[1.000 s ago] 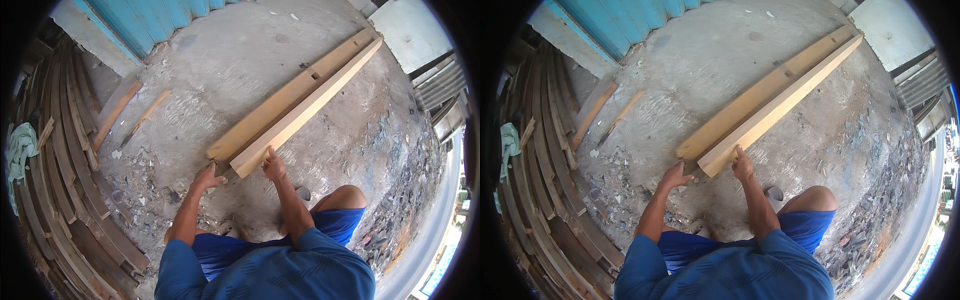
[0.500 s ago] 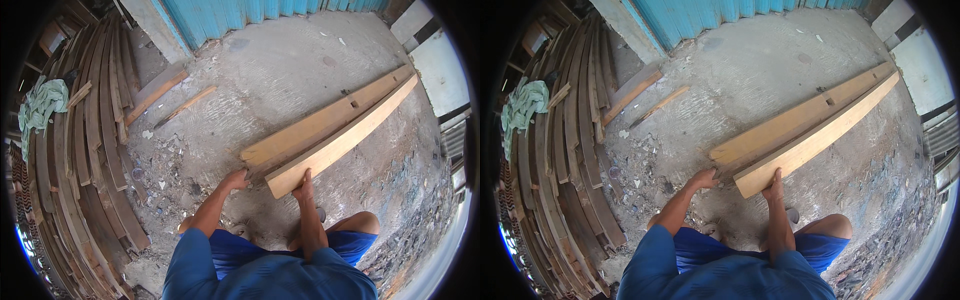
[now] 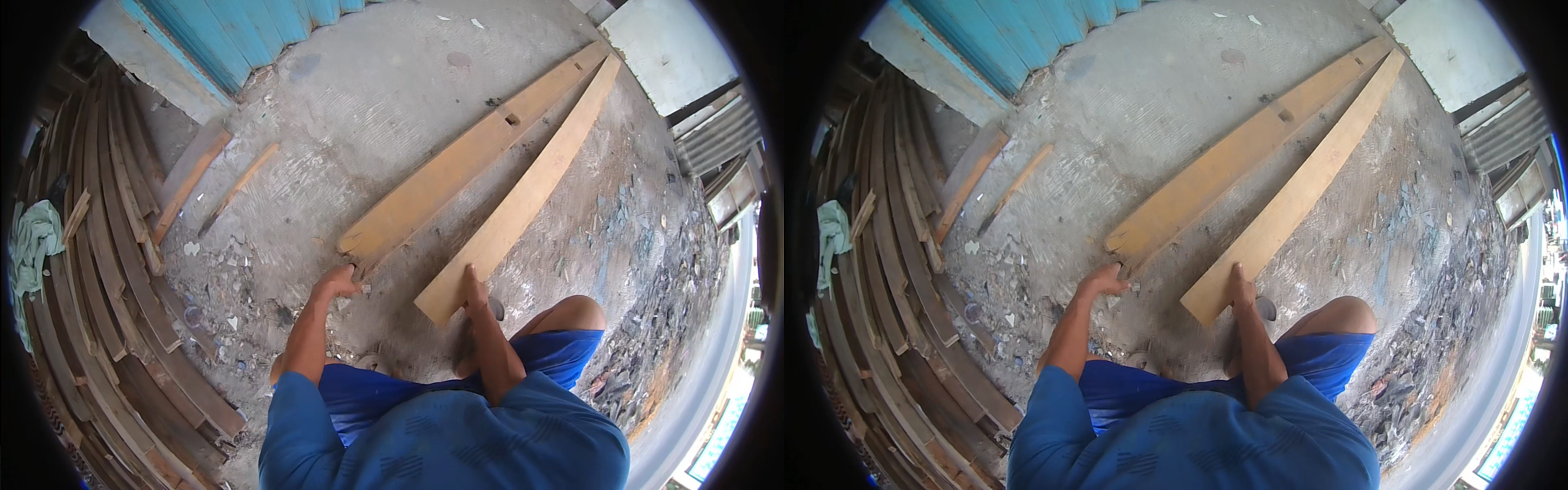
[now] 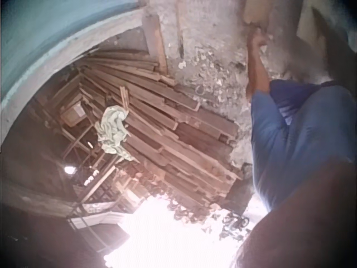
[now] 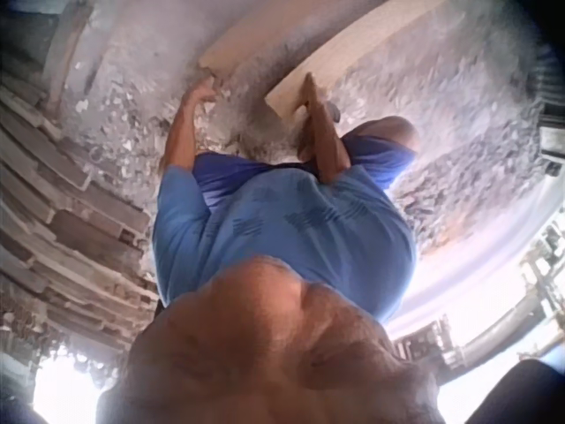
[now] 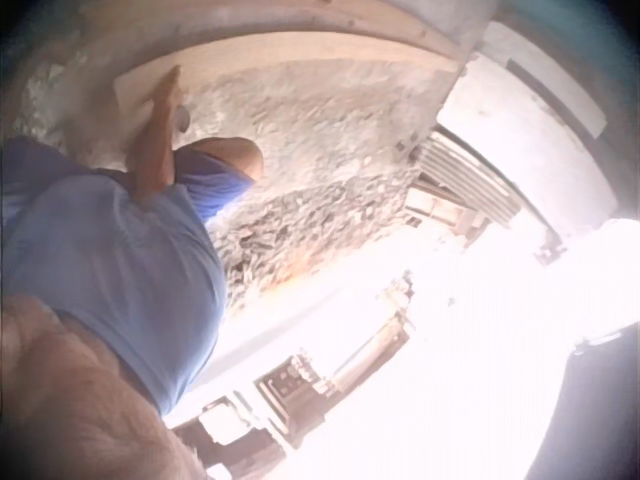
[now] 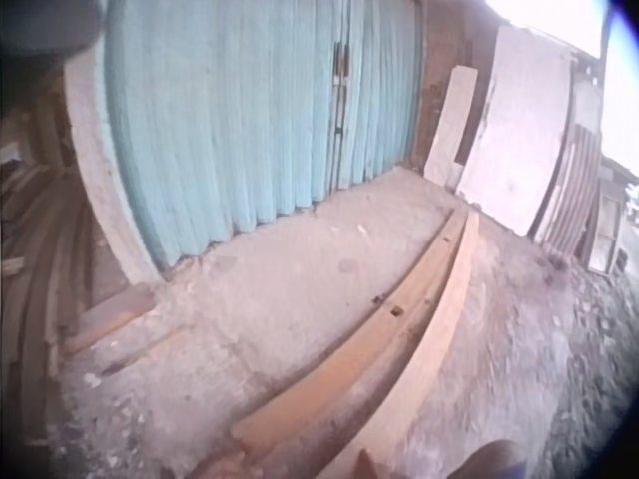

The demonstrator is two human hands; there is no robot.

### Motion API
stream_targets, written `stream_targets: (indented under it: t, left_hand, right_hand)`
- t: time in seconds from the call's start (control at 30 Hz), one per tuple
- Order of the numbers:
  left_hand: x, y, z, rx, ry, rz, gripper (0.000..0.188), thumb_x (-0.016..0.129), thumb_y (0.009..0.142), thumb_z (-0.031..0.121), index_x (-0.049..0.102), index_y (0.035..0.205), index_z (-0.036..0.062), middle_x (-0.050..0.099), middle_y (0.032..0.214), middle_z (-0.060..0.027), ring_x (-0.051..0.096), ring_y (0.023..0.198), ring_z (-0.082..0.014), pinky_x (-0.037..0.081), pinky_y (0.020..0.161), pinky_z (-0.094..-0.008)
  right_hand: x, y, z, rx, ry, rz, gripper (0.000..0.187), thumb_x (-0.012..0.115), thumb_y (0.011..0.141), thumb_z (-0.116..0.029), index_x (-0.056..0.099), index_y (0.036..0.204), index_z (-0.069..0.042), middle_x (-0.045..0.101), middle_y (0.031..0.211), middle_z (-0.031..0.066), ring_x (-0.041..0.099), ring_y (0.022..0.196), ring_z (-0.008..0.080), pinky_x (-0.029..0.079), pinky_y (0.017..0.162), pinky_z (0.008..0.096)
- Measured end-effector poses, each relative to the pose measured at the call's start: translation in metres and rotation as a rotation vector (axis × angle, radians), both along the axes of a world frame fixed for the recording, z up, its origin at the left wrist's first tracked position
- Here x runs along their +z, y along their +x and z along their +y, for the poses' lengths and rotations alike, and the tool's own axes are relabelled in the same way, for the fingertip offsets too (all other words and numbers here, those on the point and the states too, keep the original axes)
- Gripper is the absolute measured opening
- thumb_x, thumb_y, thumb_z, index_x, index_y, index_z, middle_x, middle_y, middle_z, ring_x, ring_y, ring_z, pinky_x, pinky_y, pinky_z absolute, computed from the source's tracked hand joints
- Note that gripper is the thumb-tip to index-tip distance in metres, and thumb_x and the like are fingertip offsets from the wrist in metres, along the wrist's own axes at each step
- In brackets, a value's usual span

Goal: The person organizes long wooden beams on a concrete floor by picking them up, carrying them across the outdoor workspace, and stacking them neatly together.

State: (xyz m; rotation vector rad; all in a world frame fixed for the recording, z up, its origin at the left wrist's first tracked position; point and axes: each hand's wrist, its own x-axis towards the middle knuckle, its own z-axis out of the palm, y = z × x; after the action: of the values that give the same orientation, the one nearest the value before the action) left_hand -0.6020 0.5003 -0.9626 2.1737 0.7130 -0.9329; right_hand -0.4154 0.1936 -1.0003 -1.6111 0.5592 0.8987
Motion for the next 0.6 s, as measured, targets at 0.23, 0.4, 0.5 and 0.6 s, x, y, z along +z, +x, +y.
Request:
stream_targets:
  t: [0.23, 0.4, 0.5, 0.6]
  left_hand:
    - [-0.004, -0.006, 0.019, 0.029, 0.032, 0.049, 0.06, 0.066, 0.075, 0.037, 0.048, 0.12, 0.0012, 0.055, 0.116, -0.0226, 0.052, 0.11, -0.034, 0.042, 0.093, -0.0395]
    - [-0.001, 0.011, 0.007, -0.068, 0.144, 0.065, 0.061, 0.064, 0.077, 0.038, 0.046, 0.121, -0.001, 0.053, 0.12, -0.0216, 0.05, 0.113, -0.0336, 0.04, 0.096, -0.0393]
    - [-0.007, -0.004, 0.011, -0.013, 0.144, 0.075, 0.061, 0.064, 0.077, 0.038, 0.046, 0.121, -0.0006, 0.053, 0.12, -0.0214, 0.05, 0.114, -0.0329, 0.039, 0.096, -0.0391]
    - [0.007, 0.008, 0.009, -0.034, 0.145, 0.062, 0.061, 0.064, 0.076, 0.038, 0.049, 0.118, -0.0015, 0.054, 0.118, -0.0221, 0.051, 0.112, -0.033, 0.04, 0.095, -0.0388]
  right_hand:
    - [-0.04, -0.002, -0.018, 0.672, 0.232, -1.016, 0.058, 0.063, 0.084, -0.032, 0.043, 0.126, 0.003, 0.058, 0.101, 0.0122, 0.057, 0.079, 0.0191, 0.048, 0.065, 0.0325]
    - [-0.078, 0.011, -0.001, 0.407, 0.555, -0.45, 0.064, 0.063, 0.083, -0.038, 0.038, 0.133, -0.006, 0.048, 0.126, 0.0157, 0.049, 0.112, 0.0245, 0.042, 0.091, 0.0393]
    - [0.027, 0.009, 0.05, 0.167, 0.572, 0.153, 0.064, 0.058, 0.083, -0.046, 0.042, 0.129, -0.006, 0.05, 0.123, 0.0145, 0.05, 0.113, 0.0265, 0.042, 0.092, 0.0411]
    - [0.042, 0.014, 0.048, 0.107, 0.416, 0.074, 0.059, 0.063, 0.08, -0.043, 0.05, 0.119, -0.001, 0.058, 0.11, 0.0152, 0.058, 0.096, 0.0272, 0.049, 0.075, 0.0354]
